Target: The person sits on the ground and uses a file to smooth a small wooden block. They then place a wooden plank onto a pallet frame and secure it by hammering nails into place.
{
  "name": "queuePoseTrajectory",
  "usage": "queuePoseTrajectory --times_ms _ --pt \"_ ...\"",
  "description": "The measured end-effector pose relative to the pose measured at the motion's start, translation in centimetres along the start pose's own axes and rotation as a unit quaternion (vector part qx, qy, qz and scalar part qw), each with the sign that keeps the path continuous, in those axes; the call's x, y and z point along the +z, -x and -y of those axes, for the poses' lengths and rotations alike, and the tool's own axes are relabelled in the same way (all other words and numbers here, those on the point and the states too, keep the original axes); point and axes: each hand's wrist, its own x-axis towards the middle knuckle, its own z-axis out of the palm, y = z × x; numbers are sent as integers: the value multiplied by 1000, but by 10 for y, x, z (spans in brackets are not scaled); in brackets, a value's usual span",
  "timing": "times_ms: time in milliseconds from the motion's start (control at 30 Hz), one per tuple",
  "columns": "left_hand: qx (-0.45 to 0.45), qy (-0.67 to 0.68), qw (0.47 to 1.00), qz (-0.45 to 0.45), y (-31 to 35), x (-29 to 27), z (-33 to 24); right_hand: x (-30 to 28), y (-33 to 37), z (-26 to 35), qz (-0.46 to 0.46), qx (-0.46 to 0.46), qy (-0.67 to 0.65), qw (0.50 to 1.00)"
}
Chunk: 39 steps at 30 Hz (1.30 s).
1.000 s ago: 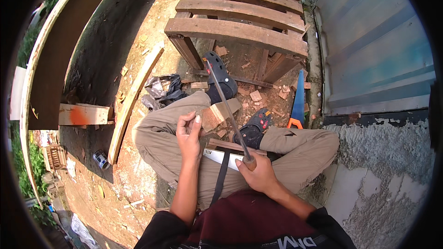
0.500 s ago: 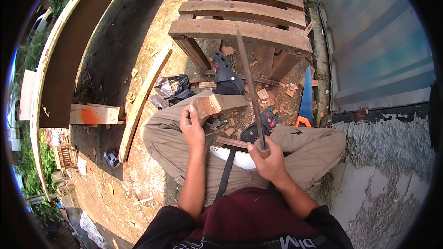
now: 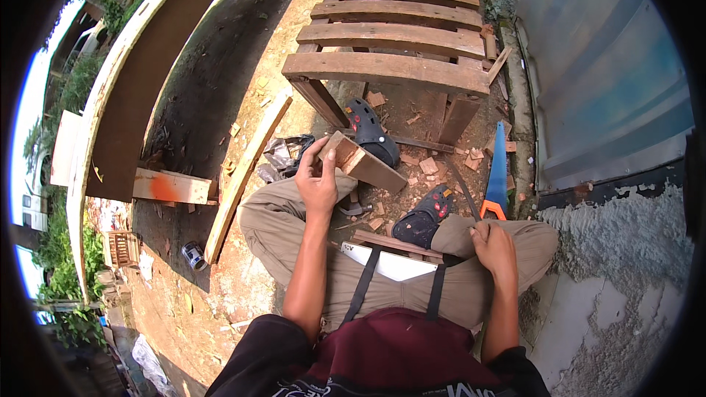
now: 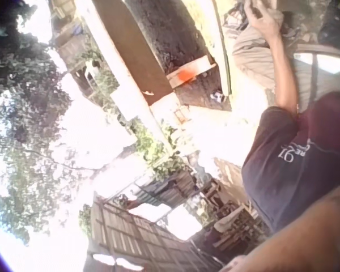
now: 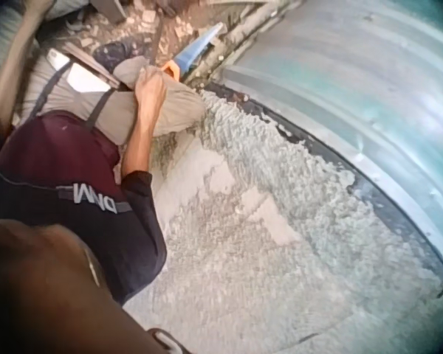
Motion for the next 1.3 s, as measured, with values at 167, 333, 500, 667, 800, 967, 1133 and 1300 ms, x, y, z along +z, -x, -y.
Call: queuePoseTrajectory --times_ms 167,333,500,667,800,967,1133,1300 --pt "-46 284 957 -23 -58 8 -40 32 -63 -25 73 -101 108 986" --pt "-88 341 929 113 -82 0 -76 85 -120 -104 -11 -173 274 946" --pt "-107 413 897 119 -82 -18 -82 93 -125 -110 58 -170 241 954" --pt "-235 370 891 122 -92 1 -84 83 -115 -91 -110 -320 123 933" --pt "-287 418 856 104 -99 -12 -93 39 -67 19 -97 -411 -164 891" --pt "-306 473 812 154 -109 -31 -121 -8 -26 96 -145 -473 -106 863" --pt "-333 545 748 182 -104 -54 -151 0 6 137 194 -425 -275 840" --pt "-300 537 772 162 -77 -45 -203 43 28 111 318 -350 -392 789"
